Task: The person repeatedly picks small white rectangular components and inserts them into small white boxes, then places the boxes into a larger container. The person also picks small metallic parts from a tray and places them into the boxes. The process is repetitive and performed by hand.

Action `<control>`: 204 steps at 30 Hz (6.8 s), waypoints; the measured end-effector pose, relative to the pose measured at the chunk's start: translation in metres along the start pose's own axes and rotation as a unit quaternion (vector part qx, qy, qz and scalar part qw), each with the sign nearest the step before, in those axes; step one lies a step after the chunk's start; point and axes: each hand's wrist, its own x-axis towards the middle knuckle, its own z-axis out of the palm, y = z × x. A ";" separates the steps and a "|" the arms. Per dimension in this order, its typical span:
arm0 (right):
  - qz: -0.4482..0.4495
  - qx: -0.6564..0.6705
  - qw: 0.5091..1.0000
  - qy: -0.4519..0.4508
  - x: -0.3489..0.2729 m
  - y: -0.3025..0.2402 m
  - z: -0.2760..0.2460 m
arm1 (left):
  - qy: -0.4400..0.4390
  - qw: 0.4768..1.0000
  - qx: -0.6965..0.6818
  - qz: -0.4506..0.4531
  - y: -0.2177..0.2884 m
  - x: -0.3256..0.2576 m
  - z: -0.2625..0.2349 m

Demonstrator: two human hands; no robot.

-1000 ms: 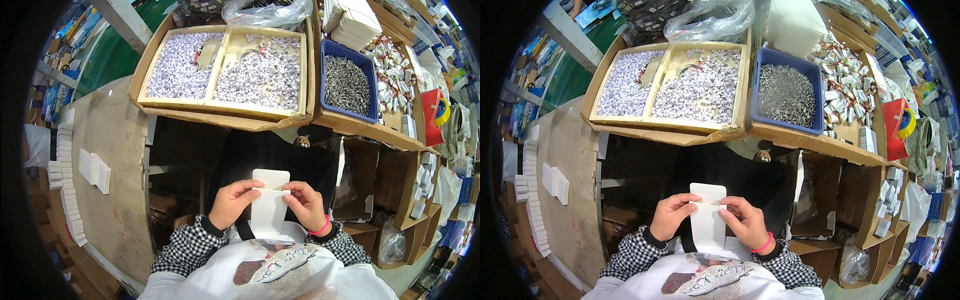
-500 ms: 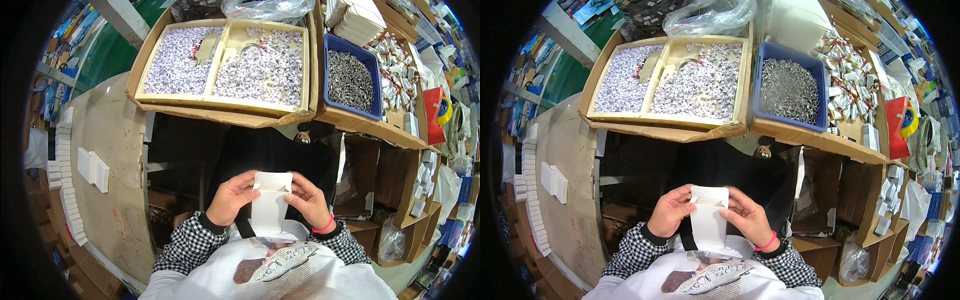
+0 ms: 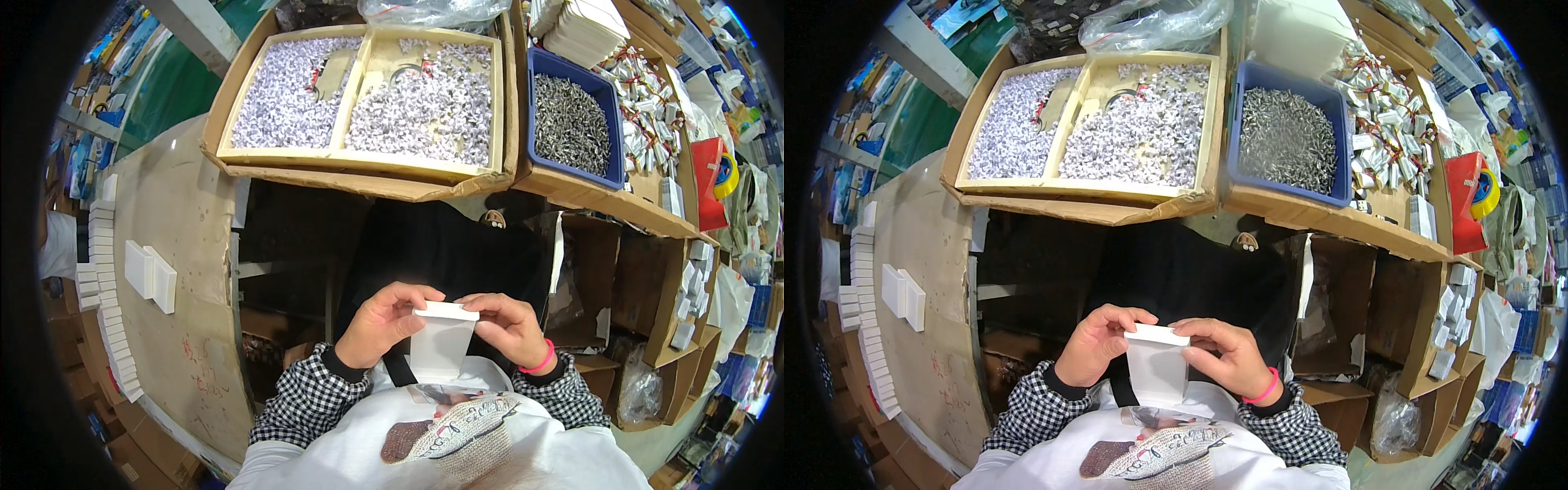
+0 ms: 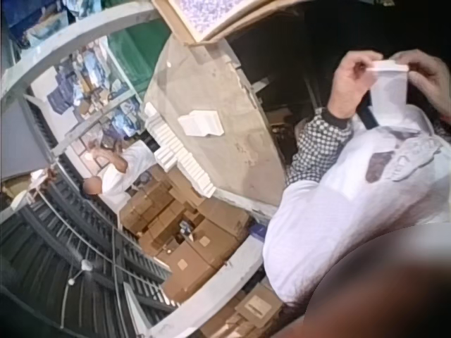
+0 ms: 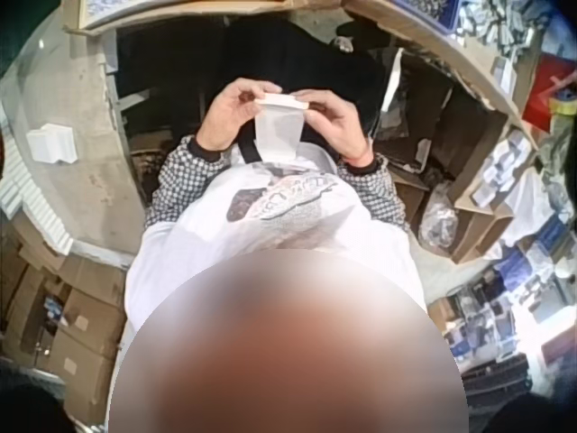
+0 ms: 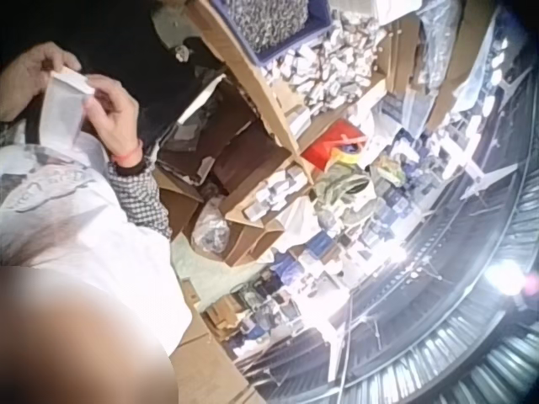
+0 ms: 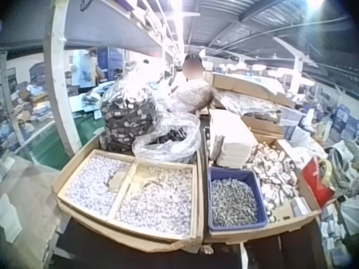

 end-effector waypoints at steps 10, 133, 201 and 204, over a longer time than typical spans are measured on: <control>0.043 -0.285 0.943 -0.168 0.031 -0.053 -0.021 | -0.006 0.997 0.076 -0.028 -0.003 0.003 0.011; -0.073 -0.126 0.979 0.144 0.003 0.002 0.022 | 0.060 0.980 0.106 0.157 -0.036 0.002 0.020; -0.151 0.038 0.769 0.620 -0.060 -0.139 -0.256 | 0.152 0.948 0.232 0.157 -0.039 0.006 0.022; -0.183 0.105 0.789 0.578 -0.058 -0.126 -0.255 | 0.151 0.952 0.225 0.146 -0.039 0.007 0.021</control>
